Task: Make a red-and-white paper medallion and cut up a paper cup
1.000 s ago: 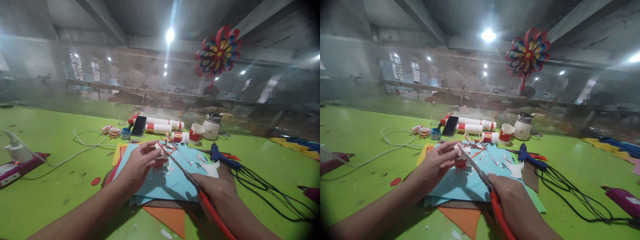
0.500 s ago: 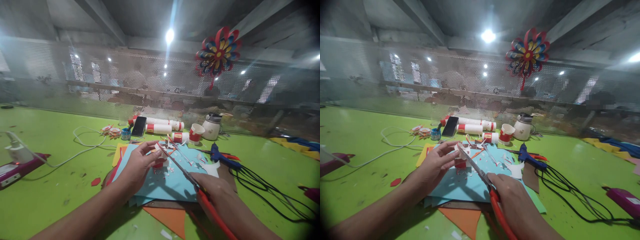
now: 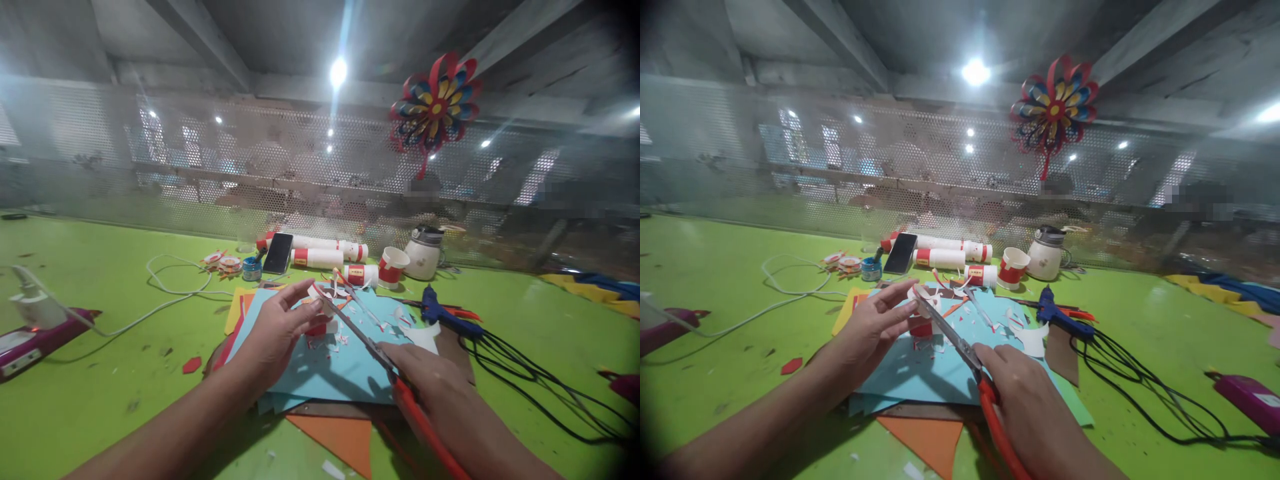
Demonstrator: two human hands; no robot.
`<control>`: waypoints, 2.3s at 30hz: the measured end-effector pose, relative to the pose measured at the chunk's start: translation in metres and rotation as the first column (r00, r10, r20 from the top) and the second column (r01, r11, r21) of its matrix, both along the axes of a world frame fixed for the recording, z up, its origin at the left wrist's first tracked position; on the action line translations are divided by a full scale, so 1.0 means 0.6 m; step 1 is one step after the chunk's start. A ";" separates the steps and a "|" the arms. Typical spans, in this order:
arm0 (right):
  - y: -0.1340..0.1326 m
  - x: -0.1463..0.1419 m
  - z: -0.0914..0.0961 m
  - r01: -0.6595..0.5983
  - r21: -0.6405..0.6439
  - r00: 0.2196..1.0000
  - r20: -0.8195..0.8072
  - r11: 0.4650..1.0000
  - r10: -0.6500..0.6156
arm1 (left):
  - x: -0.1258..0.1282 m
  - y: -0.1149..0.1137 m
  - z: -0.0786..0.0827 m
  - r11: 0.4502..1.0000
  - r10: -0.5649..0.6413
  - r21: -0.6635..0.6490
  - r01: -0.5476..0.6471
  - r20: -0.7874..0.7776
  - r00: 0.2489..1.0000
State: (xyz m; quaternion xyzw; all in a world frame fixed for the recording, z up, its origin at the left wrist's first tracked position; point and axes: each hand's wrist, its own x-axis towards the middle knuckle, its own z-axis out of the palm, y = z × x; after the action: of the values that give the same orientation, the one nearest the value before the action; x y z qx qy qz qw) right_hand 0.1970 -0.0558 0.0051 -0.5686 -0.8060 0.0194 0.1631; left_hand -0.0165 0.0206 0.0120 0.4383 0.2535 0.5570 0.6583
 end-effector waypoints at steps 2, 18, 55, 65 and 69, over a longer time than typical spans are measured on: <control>-0.001 -0.001 0.001 0.003 0.009 1.000 -0.005 1.000 -0.003 | 0.001 0.001 -0.002 1.000 -0.014 0.021 0.014 -0.007 1.000; -0.002 0.001 -0.005 -0.009 0.159 1.000 0.018 0.987 0.007 | 0.004 -0.004 -0.001 0.999 -0.011 0.035 0.011 -0.019 1.000; -0.004 -0.002 0.006 -0.043 0.143 0.998 -0.034 0.989 0.049 | 0.005 -0.005 0.002 1.000 0.007 -0.003 -0.007 0.009 1.000; 0.008 0.004 0.011 -0.041 0.124 0.995 -0.091 0.991 0.052 | 0.003 -0.005 0.010 0.996 0.076 -0.038 -0.075 0.031 0.997; 0.004 0.003 0.009 -0.058 0.048 0.992 -0.107 0.997 0.063 | 0.004 -0.004 0.007 0.999 0.041 -0.031 -0.040 0.042 0.998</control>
State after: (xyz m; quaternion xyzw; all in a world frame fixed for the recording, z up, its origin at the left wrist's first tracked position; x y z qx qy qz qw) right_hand 0.1988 -0.0537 0.0107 -0.5384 -0.8130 0.0369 0.2186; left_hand -0.0143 0.0182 0.0162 0.4109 0.2566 0.5755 0.6589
